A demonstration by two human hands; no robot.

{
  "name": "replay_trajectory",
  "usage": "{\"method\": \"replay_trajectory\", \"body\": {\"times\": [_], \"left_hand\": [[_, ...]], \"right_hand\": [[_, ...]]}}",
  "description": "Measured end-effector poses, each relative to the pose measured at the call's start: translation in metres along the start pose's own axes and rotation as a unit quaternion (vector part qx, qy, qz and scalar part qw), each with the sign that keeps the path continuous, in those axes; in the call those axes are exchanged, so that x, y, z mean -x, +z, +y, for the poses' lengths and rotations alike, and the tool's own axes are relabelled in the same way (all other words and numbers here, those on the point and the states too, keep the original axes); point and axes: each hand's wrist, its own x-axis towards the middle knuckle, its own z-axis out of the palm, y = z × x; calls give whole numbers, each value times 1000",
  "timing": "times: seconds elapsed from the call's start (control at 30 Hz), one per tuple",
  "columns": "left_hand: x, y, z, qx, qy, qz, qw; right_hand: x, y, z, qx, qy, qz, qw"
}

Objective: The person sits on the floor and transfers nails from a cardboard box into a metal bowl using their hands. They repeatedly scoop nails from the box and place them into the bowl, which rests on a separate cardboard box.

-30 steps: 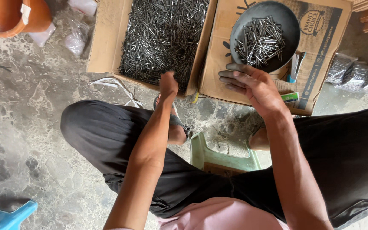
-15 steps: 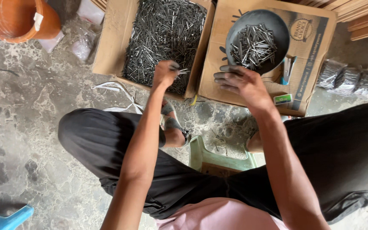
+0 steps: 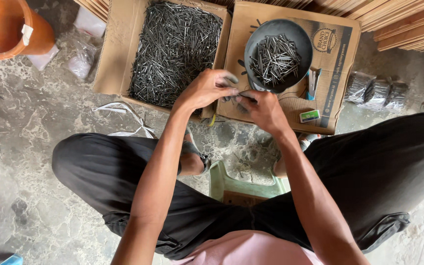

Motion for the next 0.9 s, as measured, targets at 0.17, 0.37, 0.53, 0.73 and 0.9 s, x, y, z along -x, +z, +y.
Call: {"method": "replay_trajectory", "body": {"times": [0.17, 0.37, 0.53, 0.73, 0.9], "left_hand": [[6, -10, 9, -7, -10, 41, 999], [7, -9, 17, 38, 3, 56, 998], [0, -2, 10, 77, 21, 34, 996], [-10, -14, -6, 92, 72, 51, 992], [-12, -36, -45, 201, -48, 267, 941]], "right_hand": [[-2, -16, -7, -174, 45, 59, 982], [1, -14, -26, -443, 166, 39, 880], [-2, 4, -19, -402, 129, -8, 906], [-6, -24, -14, -336, 94, 18, 937], [-13, -34, -8, -574, 259, 17, 777]]}}
